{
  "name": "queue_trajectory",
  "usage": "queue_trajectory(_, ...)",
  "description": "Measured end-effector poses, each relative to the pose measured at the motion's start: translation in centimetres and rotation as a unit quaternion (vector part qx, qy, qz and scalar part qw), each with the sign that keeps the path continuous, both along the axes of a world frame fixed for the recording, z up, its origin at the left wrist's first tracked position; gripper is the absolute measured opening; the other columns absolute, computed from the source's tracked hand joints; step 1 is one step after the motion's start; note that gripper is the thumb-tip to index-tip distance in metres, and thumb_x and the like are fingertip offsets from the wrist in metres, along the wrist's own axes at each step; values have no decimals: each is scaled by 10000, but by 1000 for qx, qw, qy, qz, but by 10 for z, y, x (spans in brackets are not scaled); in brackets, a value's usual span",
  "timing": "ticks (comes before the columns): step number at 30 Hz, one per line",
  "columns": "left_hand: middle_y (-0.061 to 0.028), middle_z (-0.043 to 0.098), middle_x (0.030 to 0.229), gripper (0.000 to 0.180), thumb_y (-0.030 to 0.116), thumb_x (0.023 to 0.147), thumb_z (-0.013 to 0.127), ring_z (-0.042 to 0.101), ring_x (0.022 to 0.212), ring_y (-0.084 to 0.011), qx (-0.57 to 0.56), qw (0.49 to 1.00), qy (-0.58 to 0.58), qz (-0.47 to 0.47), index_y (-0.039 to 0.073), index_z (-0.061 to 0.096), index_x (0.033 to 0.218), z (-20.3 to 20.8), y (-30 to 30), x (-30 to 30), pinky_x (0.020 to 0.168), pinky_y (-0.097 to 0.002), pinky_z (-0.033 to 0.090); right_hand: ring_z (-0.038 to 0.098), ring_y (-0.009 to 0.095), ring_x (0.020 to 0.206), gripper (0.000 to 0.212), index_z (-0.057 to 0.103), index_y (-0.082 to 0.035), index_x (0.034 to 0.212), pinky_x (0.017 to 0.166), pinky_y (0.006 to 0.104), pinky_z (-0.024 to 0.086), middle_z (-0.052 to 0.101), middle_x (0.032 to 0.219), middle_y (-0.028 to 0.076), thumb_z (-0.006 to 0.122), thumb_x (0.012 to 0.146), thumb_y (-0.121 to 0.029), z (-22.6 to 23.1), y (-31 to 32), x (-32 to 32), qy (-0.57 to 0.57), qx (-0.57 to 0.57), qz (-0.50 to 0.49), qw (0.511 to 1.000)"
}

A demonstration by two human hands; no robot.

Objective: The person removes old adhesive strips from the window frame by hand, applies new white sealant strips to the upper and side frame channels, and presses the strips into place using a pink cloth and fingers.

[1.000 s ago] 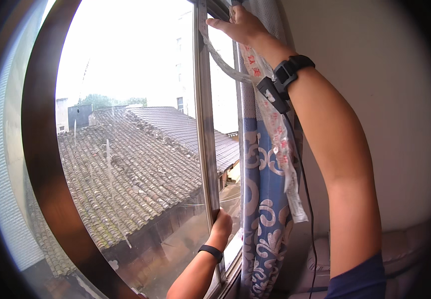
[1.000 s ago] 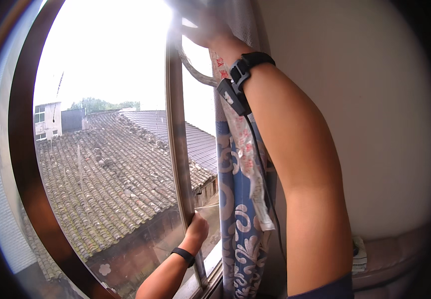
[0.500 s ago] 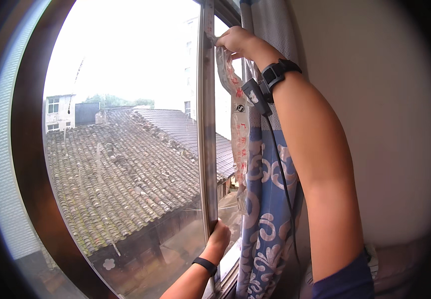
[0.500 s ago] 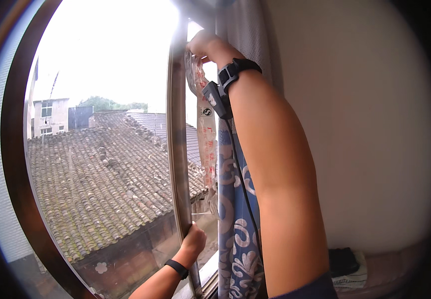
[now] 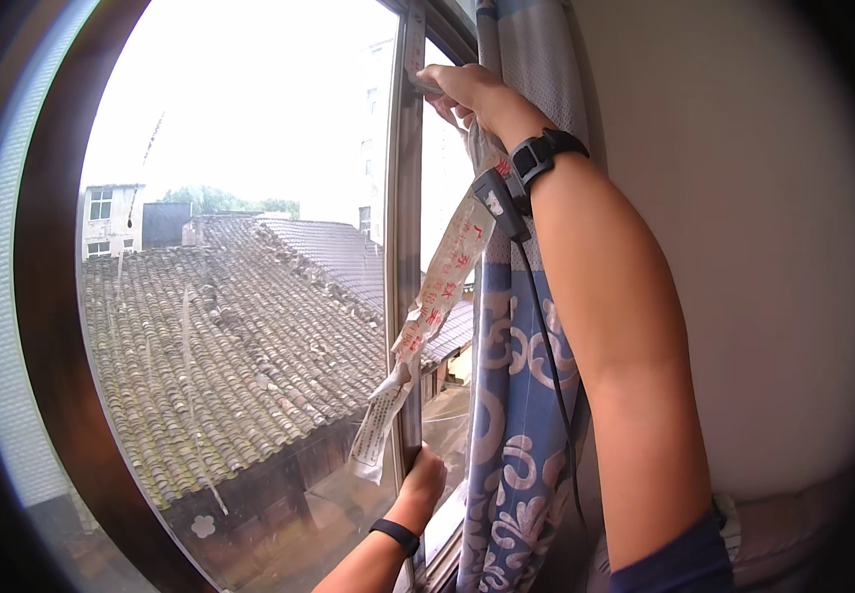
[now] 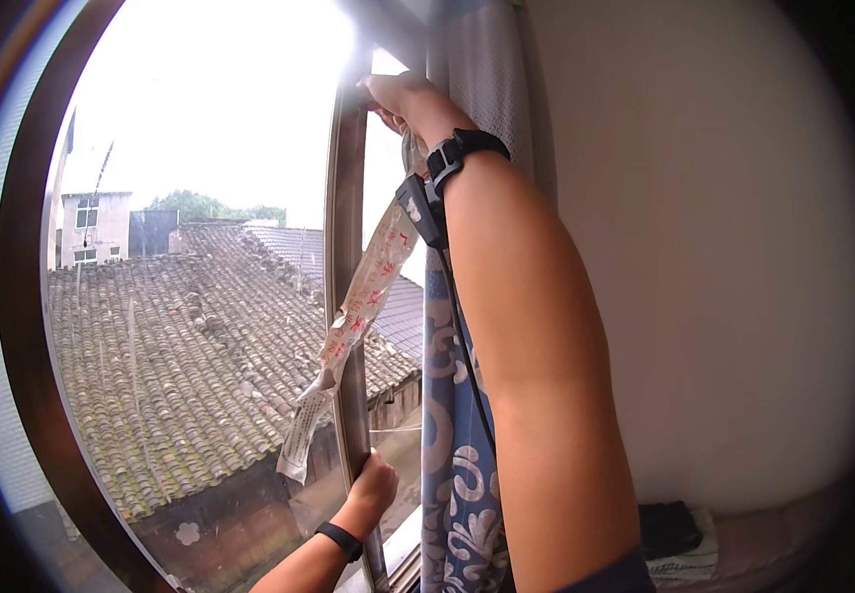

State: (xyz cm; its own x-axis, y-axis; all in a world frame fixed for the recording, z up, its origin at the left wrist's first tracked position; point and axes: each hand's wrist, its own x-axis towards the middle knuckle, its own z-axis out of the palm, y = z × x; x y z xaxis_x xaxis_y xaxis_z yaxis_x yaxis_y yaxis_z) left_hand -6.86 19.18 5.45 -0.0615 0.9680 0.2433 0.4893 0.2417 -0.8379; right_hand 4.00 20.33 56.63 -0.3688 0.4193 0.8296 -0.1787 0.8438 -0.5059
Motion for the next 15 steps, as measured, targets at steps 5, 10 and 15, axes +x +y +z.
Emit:
queue_trajectory(5,-64,720,738,275,269,880,529,669,687,-237,102,989,61,-92,170,764,776,-9,-1,-5,774,-429,412,514,87,450,415,743,-29,837,436,285,362,684,677,38,676,902,-434,13,20,-13,-19,147,-151,977)
queue_trajectory(10,-58,711,706,283,281,880,526,664,667,-230,54,997,7,-60,193,752,733,-5,-2,-1,742,-412,400,615,131,550,224,694,28,814,459,266,468,664,678,76,699,918,-170,9,9,-9,31,41,31,998)
queue_trajectory(15,-59,713,709,289,285,885,522,667,670,-228,56,997,11,-56,194,753,736,-7,0,-2,754,-417,400,451,105,501,294,744,-33,857,460,289,371,629,688,47,712,894,-323,22,8,-4,42,-21,59,997)
